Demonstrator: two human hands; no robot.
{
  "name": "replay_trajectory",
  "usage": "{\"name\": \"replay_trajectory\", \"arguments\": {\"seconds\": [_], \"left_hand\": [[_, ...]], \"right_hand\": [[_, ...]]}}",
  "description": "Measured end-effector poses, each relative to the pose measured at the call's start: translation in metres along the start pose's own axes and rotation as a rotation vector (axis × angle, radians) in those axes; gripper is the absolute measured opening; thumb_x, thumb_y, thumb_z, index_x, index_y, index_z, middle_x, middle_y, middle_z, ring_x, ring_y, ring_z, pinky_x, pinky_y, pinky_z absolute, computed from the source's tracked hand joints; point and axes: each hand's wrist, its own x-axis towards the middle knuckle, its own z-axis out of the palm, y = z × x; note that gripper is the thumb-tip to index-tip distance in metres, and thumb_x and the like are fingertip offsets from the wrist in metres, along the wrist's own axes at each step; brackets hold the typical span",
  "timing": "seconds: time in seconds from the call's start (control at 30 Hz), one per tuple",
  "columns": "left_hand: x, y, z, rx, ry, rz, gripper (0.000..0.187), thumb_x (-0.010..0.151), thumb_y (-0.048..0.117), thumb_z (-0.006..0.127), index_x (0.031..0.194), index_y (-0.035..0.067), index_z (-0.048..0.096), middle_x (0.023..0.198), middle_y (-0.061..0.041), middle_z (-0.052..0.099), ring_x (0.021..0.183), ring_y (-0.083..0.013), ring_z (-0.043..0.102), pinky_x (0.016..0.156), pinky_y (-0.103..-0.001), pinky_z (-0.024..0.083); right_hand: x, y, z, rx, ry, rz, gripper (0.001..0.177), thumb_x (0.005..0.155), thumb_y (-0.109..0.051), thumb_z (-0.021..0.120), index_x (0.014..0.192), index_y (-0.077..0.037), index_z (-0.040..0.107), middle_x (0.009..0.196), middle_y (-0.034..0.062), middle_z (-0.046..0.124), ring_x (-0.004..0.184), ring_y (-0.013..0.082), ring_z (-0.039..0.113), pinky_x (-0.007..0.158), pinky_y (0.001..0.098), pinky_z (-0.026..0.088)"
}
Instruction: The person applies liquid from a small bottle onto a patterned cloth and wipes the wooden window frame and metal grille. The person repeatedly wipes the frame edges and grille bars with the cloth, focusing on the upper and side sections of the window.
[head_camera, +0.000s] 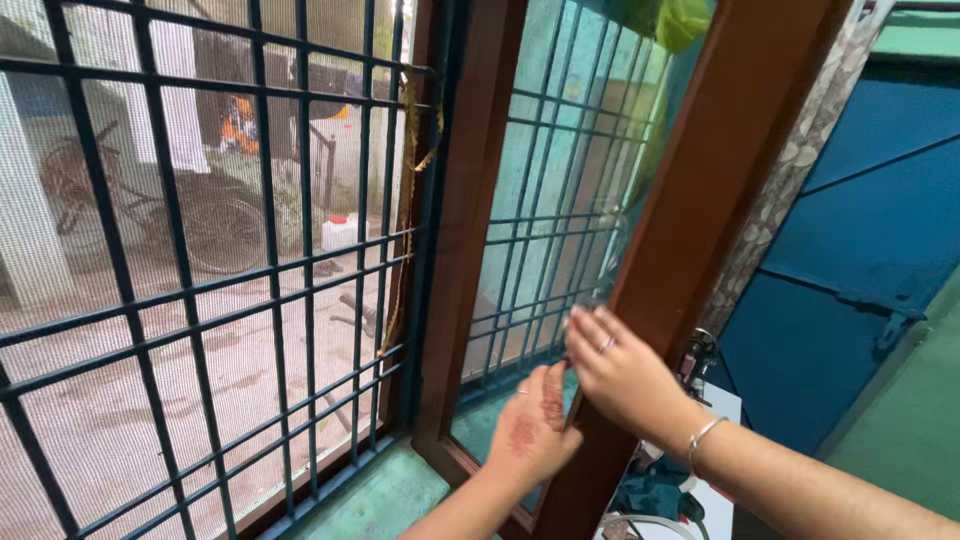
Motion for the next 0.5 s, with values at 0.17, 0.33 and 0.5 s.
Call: {"name": "replay_trajectory", "arguments": {"seconds": [0.17, 0.33, 0.5], "left_hand": [[0.000, -0.035, -0.016, -0.011, 0.010, -0.114, 0.061, 0.078, 0.028, 0.079, 0.130, 0.008, 0.056, 0.136, -0.020, 0.052, 0.118, -0.0416, 0.057, 0.095, -0.050, 0.050], [0.004, -0.051, -0.025, -0.006, 0.017, -0.168, 0.053, 0.078, 0.030, 0.079, 0.124, 0.010, 0.059, 0.137, -0.019, 0.053, 0.121, -0.0410, 0.056, 0.096, -0.049, 0.049], [0.005, -0.075, -0.039, 0.046, 0.032, -0.187, 0.053, 0.077, 0.032, 0.079, 0.123, 0.013, 0.060, 0.134, -0.018, 0.055, 0.120, -0.0394, 0.057, 0.096, -0.049, 0.049]], "right_hand": [[0.018, 0.046, -0.007, -0.326, -0.017, 0.163, 0.042, 0.088, -0.016, 0.058, 0.123, 0.004, 0.070, 0.119, 0.0146, 0.063, 0.121, 0.0266, 0.058, 0.100, 0.0417, 0.046], [0.039, 0.063, -0.004, -0.314, -0.019, 0.298, 0.032, 0.090, -0.019, 0.057, 0.115, -0.003, 0.069, 0.109, 0.0119, 0.061, 0.105, 0.0261, 0.057, 0.084, 0.0376, 0.046], [0.029, -0.006, 0.033, 0.007, -0.088, -0.062, 0.032, 0.076, -0.024, 0.061, 0.099, -0.002, 0.069, 0.111, 0.0158, 0.064, 0.101, 0.0284, 0.059, 0.081, 0.0409, 0.048]]}}
